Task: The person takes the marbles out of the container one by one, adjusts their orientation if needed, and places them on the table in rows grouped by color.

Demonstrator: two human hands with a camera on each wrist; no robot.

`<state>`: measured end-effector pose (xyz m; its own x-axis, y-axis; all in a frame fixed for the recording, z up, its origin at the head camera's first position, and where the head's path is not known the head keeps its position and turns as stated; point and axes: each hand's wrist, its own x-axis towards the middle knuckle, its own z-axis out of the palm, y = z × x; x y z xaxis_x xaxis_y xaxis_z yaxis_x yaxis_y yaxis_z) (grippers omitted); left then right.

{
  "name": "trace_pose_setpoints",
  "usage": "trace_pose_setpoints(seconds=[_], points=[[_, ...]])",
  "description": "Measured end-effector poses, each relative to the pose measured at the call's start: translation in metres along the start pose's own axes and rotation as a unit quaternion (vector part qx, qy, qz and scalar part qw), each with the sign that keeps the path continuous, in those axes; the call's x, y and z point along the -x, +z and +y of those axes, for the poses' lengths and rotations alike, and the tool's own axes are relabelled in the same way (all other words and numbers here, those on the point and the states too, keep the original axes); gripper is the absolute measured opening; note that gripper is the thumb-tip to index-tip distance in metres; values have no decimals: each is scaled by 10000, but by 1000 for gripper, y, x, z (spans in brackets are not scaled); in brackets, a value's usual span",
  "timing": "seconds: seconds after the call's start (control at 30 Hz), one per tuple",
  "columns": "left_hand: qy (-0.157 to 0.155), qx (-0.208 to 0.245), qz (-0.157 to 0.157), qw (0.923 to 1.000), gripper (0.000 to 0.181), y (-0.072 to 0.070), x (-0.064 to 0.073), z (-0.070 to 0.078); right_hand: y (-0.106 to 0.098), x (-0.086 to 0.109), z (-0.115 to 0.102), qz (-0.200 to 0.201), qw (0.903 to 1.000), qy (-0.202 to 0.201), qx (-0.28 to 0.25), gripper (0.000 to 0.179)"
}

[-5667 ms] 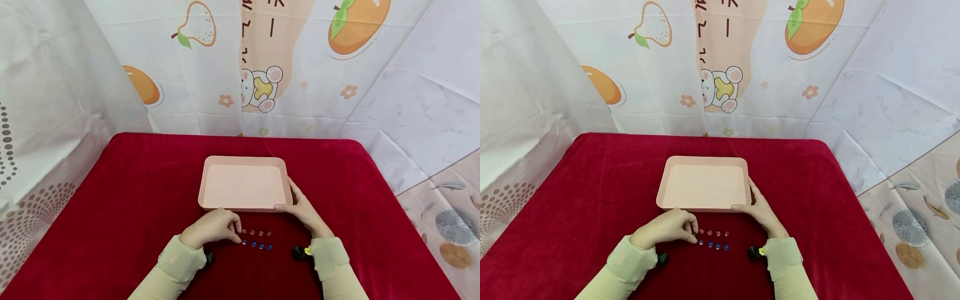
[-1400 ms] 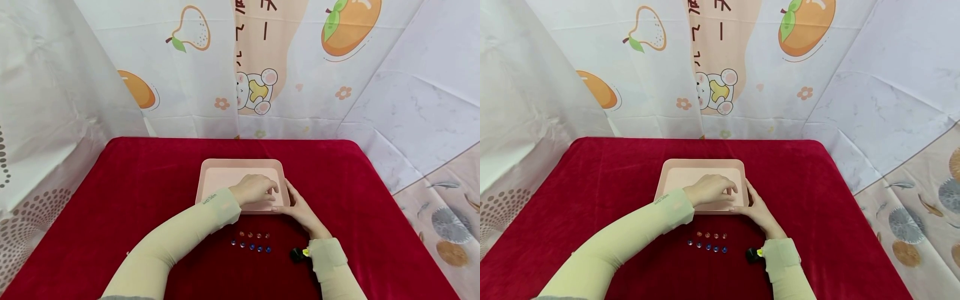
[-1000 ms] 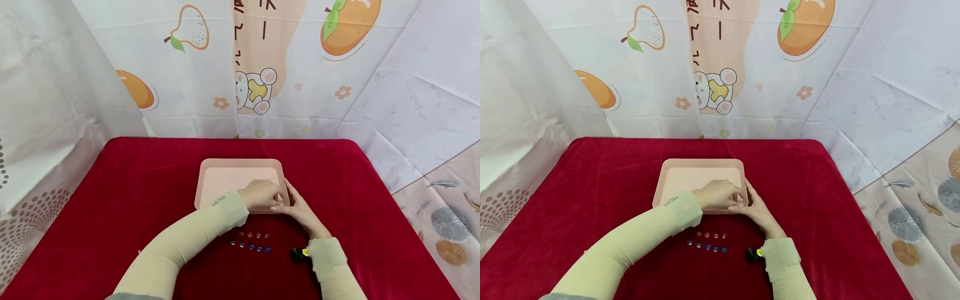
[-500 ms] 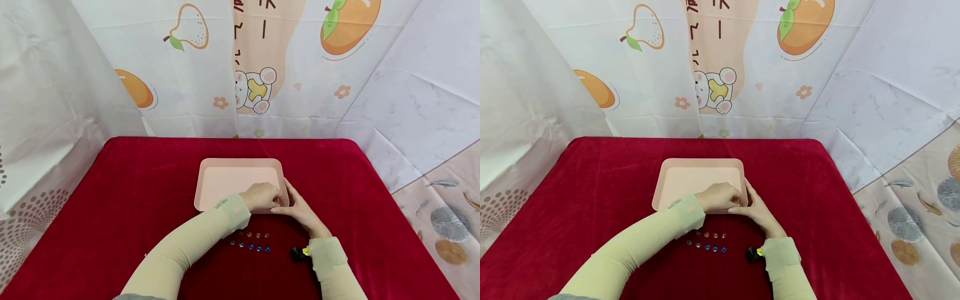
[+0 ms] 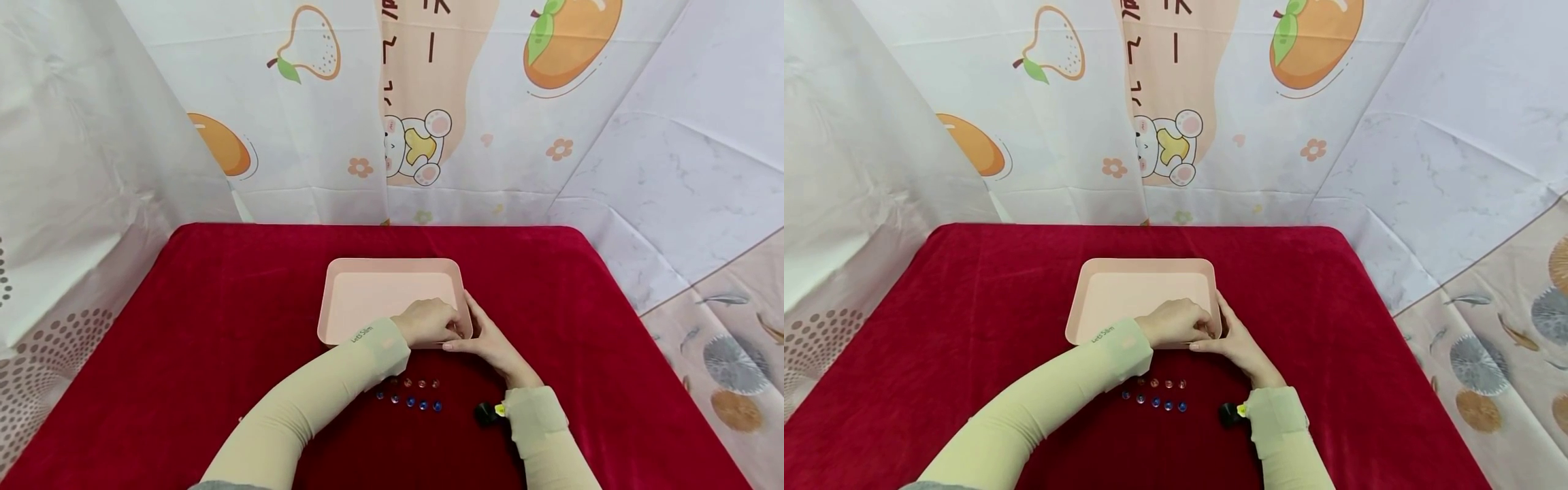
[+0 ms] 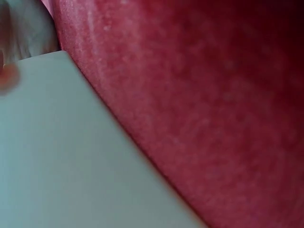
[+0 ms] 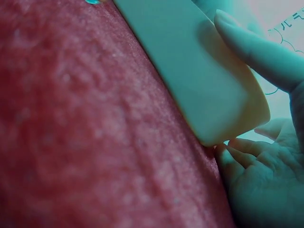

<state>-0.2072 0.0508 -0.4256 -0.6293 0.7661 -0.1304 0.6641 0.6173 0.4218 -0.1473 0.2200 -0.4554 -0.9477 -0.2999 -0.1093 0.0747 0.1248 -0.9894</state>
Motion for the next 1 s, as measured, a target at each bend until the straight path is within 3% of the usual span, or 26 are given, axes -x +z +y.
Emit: trace_pose_setpoints(seconds=[0.4,1.0], points=[[-165,-67,153,9997,14,-6,9,0,0,-1,0,68,9999,-30,150,114],[-303,278,579,9975,11,-23,41,-8,3,-2,0,168,9994,156,243,111]])
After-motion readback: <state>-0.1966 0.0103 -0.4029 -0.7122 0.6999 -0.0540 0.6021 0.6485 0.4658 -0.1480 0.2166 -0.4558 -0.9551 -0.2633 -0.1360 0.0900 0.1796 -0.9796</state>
